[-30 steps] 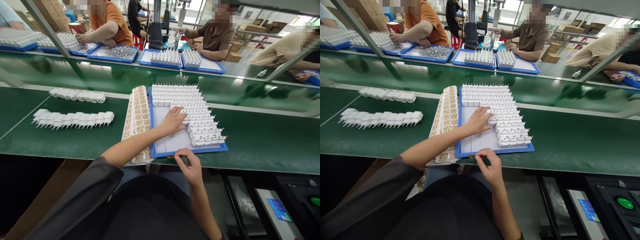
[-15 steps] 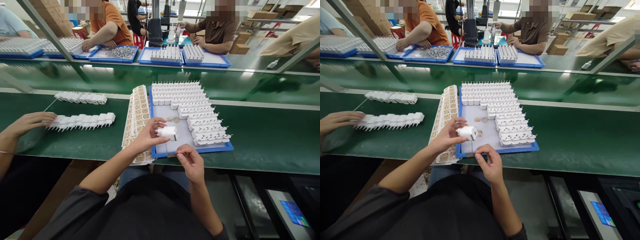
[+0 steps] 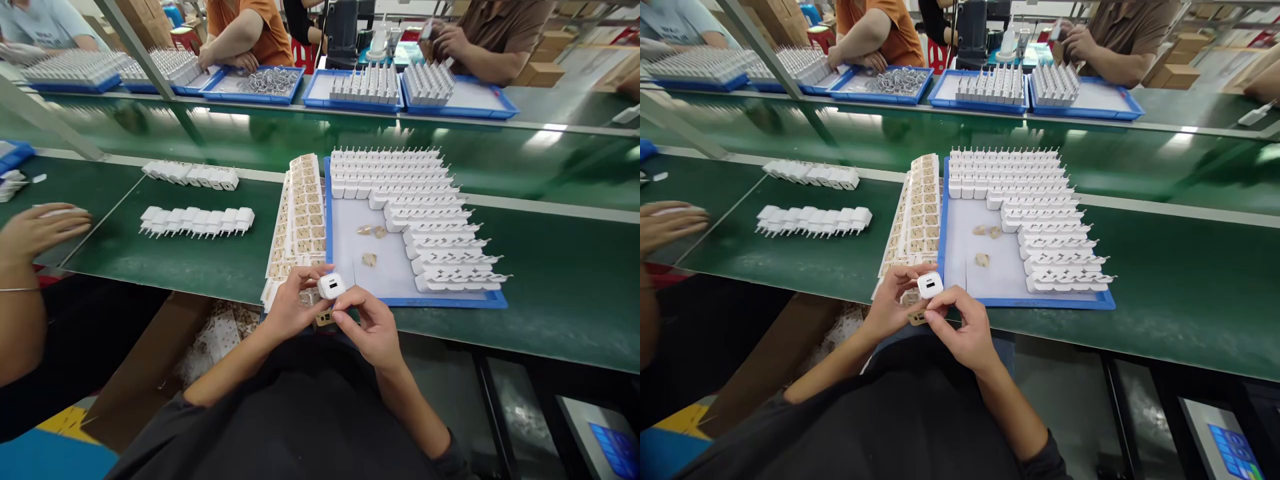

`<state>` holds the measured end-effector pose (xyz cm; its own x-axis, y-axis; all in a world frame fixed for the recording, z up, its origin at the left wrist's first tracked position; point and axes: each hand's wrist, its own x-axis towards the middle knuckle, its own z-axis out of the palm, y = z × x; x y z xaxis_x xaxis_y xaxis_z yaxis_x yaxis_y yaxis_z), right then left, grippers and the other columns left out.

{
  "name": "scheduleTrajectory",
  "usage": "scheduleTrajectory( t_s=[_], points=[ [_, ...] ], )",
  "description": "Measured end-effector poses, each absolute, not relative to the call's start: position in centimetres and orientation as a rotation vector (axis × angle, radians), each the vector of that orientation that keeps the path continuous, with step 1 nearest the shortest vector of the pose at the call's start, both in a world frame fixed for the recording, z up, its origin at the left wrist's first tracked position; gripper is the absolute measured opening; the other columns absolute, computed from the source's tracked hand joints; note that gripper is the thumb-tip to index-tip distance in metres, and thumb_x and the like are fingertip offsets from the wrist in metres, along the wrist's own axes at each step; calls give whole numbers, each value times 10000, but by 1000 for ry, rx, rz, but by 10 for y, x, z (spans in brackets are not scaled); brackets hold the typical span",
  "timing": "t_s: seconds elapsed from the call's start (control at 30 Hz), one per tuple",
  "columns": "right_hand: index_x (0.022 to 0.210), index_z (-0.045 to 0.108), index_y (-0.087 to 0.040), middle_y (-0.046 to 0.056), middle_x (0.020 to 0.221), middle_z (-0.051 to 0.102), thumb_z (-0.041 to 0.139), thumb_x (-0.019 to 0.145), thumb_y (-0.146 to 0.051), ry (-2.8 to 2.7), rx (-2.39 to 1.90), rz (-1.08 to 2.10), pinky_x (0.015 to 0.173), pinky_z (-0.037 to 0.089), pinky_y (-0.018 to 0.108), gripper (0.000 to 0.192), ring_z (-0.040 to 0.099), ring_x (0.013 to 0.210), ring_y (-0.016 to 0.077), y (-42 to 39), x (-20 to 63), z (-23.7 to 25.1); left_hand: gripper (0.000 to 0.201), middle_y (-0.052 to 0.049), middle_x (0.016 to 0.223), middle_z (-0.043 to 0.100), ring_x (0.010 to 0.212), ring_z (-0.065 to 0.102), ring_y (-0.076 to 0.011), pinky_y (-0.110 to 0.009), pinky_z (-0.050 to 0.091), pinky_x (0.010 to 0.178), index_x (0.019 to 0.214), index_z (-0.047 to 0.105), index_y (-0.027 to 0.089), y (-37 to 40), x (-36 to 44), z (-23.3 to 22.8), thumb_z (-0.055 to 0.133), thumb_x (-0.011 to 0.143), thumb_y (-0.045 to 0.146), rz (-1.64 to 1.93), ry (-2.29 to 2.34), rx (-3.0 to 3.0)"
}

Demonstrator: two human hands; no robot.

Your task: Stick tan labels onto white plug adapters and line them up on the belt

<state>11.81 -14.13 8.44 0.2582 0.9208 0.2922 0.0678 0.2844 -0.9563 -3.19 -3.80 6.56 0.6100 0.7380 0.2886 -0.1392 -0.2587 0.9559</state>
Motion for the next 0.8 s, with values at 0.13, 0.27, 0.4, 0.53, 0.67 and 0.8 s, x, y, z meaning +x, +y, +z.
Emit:
scheduleTrajectory(
  t_s=[0.13, 0.27, 0.4, 0.53, 0.67, 0.8],
  points=[
    [952, 675, -257, -6, 842, 641, 665, 922, -153, -1094, -1088, 785, 732, 479, 288, 108, 604, 784, 146, -143, 119, 85, 522, -101, 1349, 622, 1271, 614, -235, -403, 567, 1009, 1348, 472, 301, -37, -34, 65, 719, 898, 211, 851, 399, 1615],
    [947, 679, -259, -12, 837, 634, 667, 925, -152, -1062, -1075, 809, 747, 477, 276, 110, 600, 801, 138, -143, 121, 87, 457, -94, 1258, 600, 1179, 621, -226, -336, 603, 910, 1355, 596, 311, -32, -38, 67, 707, 913, 270, 847, 453, 1687],
    [936, 688, -257, -3, 889, 644, 675, 928, -172, -910, -1127, 731, 829, 487, 280, 87, 610, 889, 145, -138, 118, 89, 413, -77, 1129, 623, 1066, 629, -214, -340, 582, 894, 1200, 685, 270, -30, -38, 68, 822, 810, 263, 1013, 508, 1839],
    [933, 699, -256, 5, 919, 673, 703, 917, -211, -821, -1170, 712, 869, 510, 294, 48, 639, 933, 159, -131, 115, 90, 444, -63, 1089, 638, 1024, 633, -200, -342, 559, 902, 1169, 676, 253, -31, -36, 72, 865, 768, 274, 1073, 502, 1927],
    [918, 700, -254, 7, 909, 681, 717, 907, -228, -816, -1183, 725, 857, 523, 298, 33, 651, 922, 164, -129, 115, 91, 430, -61, 1076, 642, 1011, 641, -200, -352, 560, 899, 1154, 672, 246, -32, -34, 75, 863, 772, 296, 1091, 497, 1963],
    [920, 698, -254, 14, 921, 683, 713, 910, -237, -817, -1196, 722, 874, 527, 309, 24, 653, 935, 170, -131, 114, 92, 424, -66, 1073, 643, 1014, 643, -206, -362, 561, 900, 1155, 671, 245, -32, -35, 76, 856, 780, 312, 1095, 514, 1979]
  ],
)
